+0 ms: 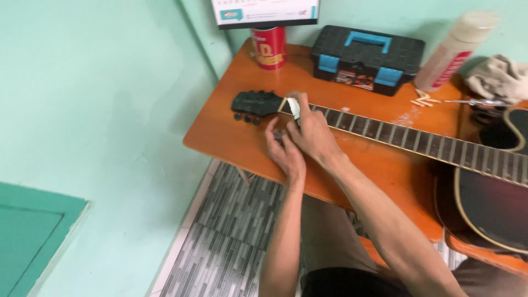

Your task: The person applies a liquid from a small bottle to the guitar's fretboard and then wipes the entire guitar with a cloth. The person cleans the body, soundhole area, and neck of the guitar.

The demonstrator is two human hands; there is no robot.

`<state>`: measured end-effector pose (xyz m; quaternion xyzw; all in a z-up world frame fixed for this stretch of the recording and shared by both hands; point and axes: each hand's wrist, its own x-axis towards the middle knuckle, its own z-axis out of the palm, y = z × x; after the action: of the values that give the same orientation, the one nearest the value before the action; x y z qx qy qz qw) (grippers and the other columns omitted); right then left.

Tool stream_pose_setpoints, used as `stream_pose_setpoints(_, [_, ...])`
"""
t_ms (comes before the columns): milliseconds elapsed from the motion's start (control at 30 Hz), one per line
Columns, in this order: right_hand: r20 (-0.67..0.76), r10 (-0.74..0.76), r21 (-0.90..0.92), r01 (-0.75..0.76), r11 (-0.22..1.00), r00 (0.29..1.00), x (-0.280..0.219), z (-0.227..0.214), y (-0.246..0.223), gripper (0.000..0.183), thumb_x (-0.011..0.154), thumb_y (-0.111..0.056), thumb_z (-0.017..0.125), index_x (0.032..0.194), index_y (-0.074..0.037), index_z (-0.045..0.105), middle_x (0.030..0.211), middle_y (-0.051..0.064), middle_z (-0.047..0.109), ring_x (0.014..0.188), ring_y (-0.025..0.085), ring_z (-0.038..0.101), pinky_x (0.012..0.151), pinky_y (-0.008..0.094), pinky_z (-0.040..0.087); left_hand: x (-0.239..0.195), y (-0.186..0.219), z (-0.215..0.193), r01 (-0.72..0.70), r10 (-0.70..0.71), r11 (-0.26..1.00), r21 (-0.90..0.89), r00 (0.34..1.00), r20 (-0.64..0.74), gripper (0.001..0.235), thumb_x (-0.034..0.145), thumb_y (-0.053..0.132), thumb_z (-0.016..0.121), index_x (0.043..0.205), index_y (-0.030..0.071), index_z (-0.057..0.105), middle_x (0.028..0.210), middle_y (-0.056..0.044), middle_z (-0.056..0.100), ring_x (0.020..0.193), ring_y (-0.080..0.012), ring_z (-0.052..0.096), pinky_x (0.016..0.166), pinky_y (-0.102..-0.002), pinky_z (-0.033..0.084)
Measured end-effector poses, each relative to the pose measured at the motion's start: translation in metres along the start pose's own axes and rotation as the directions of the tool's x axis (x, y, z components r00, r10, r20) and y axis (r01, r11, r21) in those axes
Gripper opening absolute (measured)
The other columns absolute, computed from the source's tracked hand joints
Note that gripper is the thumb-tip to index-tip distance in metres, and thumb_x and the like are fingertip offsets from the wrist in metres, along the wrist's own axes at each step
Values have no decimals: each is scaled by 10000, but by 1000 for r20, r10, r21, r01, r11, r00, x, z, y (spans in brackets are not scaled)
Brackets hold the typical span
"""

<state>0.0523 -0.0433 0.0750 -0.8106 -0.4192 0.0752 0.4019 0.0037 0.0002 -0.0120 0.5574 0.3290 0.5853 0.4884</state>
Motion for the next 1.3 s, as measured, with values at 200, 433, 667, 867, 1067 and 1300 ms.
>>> stream_pose_setpoints(200, [-133,84,-101,-98,990,988,-60,-48,25,617,907,-108,581,1453,-229,320,863,369,700,856,582,702,767,632,562,-17,-25,5,-34,52,993,-115,985,161,463,924,184,414,1334,151,628,998,-2,572,848,-104,545,776,-257,513])
stream_pose_setpoints(433, [-225,227,-95,-253,963,948,-105,-103,68,539,903,-114,529,1389,-255,344,721,265,683,741,542,702,721,624,556,-31,-12,16,-76,100,990,-120,973,210,382,1005,73,426,1351,57,588,917,-20,491,816,-120,490,747,-250,471])
stream_pose_setpoints(667, [-281,235,-103,-272,957,931,-147,-153,64,579,893,-55,509,1419,-234,348,725,227,675,688,489,713,651,588,582,-35,10,32,-382,367,924,-21,871,325,351,1046,43,438,1337,13,631,956,-70,497,884,-183,556,801,-310,514])
stream_pose_setpoints(867, [-314,271,-136,-325,936,910,-174,-185,90,550,896,-71,546,1387,-227,352,728,284,672,743,566,693,691,648,540,-19,7,52,-587,556,808,-58,726,404,341,1067,87,474,1352,-15,632,931,-93,597,896,-240,587,837,-331,526])
stream_pose_setpoints(1067, [-396,431,-75,-497,864,810,-218,-225,107,565,880,-117,568,1386,-286,384,837,323,685,862,589,678,818,646,528,-21,6,49,-560,556,818,-130,714,426,325,1087,68,491,1360,-75,591,954,-169,634,930,-297,652,841,-371,549])
stream_pose_setpoints(1300, [-550,419,-61,-536,842,722,-260,-263,123,575,820,-59,587,1347,-217,419,1238,305,678,1045,585,640,923,672,484,-27,19,48,-601,598,787,-139,687,414,306,1100,6,530,1364,-141,581,938,-192,641,968,-345,690,925,-406,543])
